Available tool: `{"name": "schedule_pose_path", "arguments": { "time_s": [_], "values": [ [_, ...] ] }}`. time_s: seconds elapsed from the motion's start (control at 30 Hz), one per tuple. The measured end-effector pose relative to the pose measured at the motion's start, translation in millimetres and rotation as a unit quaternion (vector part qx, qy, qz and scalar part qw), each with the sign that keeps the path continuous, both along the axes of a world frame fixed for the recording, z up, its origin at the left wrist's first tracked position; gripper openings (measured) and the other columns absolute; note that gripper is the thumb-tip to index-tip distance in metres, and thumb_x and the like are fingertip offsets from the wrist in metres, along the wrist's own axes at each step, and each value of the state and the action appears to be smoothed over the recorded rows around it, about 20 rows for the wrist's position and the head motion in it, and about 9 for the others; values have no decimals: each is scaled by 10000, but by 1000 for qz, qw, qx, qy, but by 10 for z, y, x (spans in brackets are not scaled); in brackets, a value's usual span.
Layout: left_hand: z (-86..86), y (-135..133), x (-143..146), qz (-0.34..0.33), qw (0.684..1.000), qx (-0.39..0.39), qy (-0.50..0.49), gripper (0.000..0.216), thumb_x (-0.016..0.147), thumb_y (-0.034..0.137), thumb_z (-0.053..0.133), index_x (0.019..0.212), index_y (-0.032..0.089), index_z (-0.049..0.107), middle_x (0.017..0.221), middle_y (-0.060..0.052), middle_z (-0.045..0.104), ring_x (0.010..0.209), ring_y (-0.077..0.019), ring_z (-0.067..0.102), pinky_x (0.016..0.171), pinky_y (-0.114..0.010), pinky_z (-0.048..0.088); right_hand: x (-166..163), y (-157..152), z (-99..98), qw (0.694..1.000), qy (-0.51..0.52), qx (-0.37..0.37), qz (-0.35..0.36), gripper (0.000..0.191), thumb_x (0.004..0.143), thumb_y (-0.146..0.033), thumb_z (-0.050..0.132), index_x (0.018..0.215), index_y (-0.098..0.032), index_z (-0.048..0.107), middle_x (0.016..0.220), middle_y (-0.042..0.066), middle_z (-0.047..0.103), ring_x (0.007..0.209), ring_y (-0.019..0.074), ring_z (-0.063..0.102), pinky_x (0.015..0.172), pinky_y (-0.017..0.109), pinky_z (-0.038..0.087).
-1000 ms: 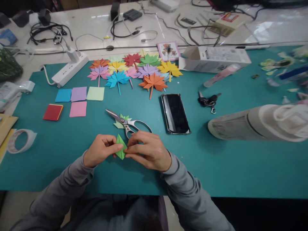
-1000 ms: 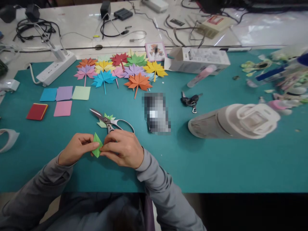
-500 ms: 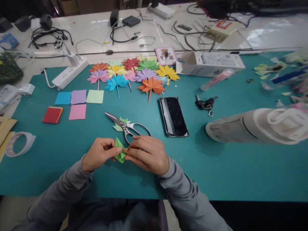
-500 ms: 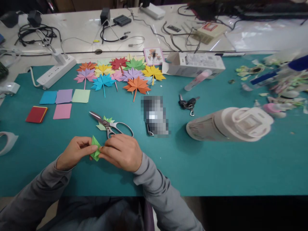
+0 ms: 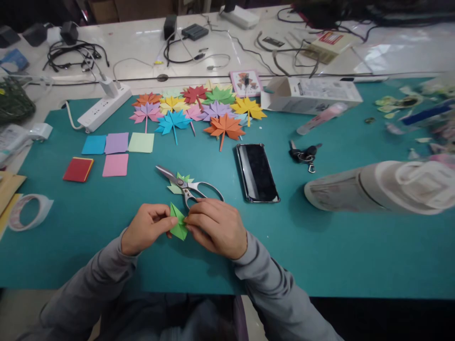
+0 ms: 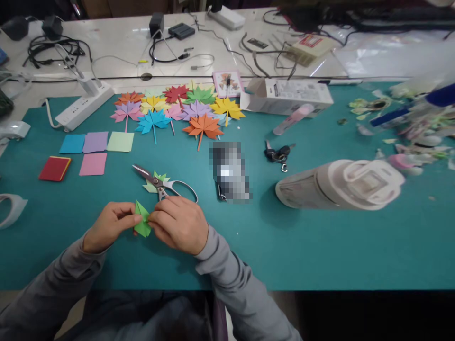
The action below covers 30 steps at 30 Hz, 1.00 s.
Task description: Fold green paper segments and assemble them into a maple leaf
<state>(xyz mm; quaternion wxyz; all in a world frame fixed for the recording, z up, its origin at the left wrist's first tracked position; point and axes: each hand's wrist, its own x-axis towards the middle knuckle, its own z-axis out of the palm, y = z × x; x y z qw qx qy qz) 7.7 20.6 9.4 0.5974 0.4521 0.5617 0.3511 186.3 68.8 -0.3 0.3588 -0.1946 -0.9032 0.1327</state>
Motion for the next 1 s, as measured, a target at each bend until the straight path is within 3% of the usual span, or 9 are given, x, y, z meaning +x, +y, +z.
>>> {"name": "schedule_pose_path", "arguments": {
  "time_s": [0.27,0.53,1.0],
  "values": [
    [7,1,9,13,1000,9,7,261,682,330,645,512,164,538,472,8,545,454,-116,529,462,-228,472,-36,-40,-38,994,52,-96,-4,98,854,-167,497,792,-169,573,724,53,628,657,140,582,569,243,484],
    [-16,-3,22,21,1000,16,12,265,677,346,643,516,161,541,481,12,535,463,-108,519,463,-220,467,-92,-101,-63,958,143,-249,-16,108,802,-123,546,708,-172,567,625,19,620,571,113,585,528,222,485],
    [-12,-13,50,34,998,52,21,232,674,314,639,521,152,573,496,-12,566,474,-115,520,463,-222,449,-142,-147,-53,920,186,-338,-70,102,746,-118,596,655,-163,596,563,-10,628,454,74,525,439,180,455]
  ]
}}
